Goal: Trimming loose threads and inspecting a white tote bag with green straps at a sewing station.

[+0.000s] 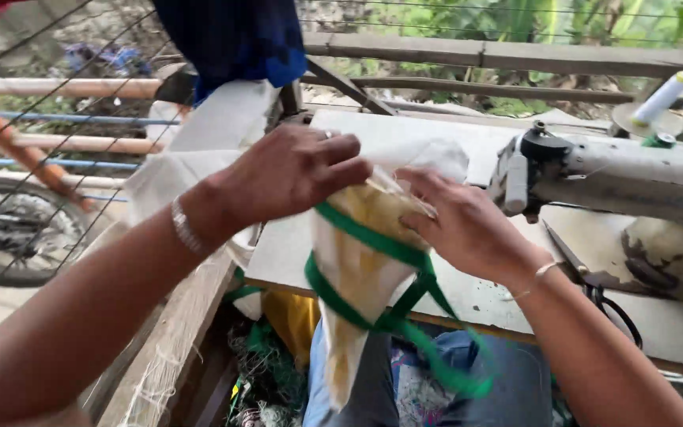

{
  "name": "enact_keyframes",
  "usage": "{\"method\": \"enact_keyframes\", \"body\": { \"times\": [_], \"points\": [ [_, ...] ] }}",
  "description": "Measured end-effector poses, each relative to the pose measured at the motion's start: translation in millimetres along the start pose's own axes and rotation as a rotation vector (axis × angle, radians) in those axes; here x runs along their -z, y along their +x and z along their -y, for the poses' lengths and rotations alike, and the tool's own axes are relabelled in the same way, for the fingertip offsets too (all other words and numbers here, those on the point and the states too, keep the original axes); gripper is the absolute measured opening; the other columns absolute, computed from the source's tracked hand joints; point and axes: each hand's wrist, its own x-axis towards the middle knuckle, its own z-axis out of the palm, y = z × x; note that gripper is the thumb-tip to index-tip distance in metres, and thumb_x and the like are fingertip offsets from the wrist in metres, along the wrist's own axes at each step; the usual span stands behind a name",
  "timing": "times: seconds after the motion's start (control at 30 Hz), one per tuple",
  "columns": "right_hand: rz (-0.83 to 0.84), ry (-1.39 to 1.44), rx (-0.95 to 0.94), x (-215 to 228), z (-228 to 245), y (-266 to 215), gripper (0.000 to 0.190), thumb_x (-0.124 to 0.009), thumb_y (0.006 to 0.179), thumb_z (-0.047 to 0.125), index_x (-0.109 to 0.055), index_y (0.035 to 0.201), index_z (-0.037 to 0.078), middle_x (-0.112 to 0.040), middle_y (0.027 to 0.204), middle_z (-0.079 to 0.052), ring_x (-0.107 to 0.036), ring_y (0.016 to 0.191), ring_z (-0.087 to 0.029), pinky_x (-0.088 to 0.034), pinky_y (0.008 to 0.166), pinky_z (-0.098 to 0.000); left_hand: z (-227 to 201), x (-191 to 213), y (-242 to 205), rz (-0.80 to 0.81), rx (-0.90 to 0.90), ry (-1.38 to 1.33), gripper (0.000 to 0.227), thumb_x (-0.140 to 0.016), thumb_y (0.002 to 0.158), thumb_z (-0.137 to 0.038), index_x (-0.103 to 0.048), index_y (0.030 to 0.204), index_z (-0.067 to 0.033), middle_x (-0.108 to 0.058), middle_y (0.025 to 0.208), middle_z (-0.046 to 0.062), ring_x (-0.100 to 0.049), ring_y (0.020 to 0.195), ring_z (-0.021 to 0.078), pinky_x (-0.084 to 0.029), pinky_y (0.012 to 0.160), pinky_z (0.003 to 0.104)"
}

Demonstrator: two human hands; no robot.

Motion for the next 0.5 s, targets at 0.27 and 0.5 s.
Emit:
{"method": "enact_keyframes", "body": {
  "times": [0.27, 0.5],
  "points": [
    [-0.541, 0.273, -0.062, -11.0, 21.5, -70.7, 0.026, -0.062, 0.101, 0.022, -0.056, 0.118, 0.002, -0.066, 0.097, -0.008, -0.071, 0.090, -0.017, -0.063, 0.085, -0.0290, -30.9, 10.8, 18.6, -0.045, 0.451, -0.478, 0.011, -0.072, 0.095, -0.001, -0.063, 0.090, -0.0007, -0.065, 0.089, 0.010, -0.060, 0.063, 0.0241, -0.049, 0.052, 0.036],
    [-0.605, 0.681, -0.521, -96.6, 18.6, -95.1, 0.061, -0.082, 0.078, 0.026, -0.046, 0.124, 0.009, -0.057, 0.105, -0.006, -0.064, 0.095, -0.016, -0.059, 0.075, -0.0268, -35.1, 12.1, 48.4, -0.055, 0.271, -0.618, 0.022, -0.072, 0.094, 0.008, -0.056, 0.081, 0.0016, -0.058, 0.098, 0.013, -0.059, 0.069, 0.0244, -0.047, 0.060, 0.035]
  ]
}}
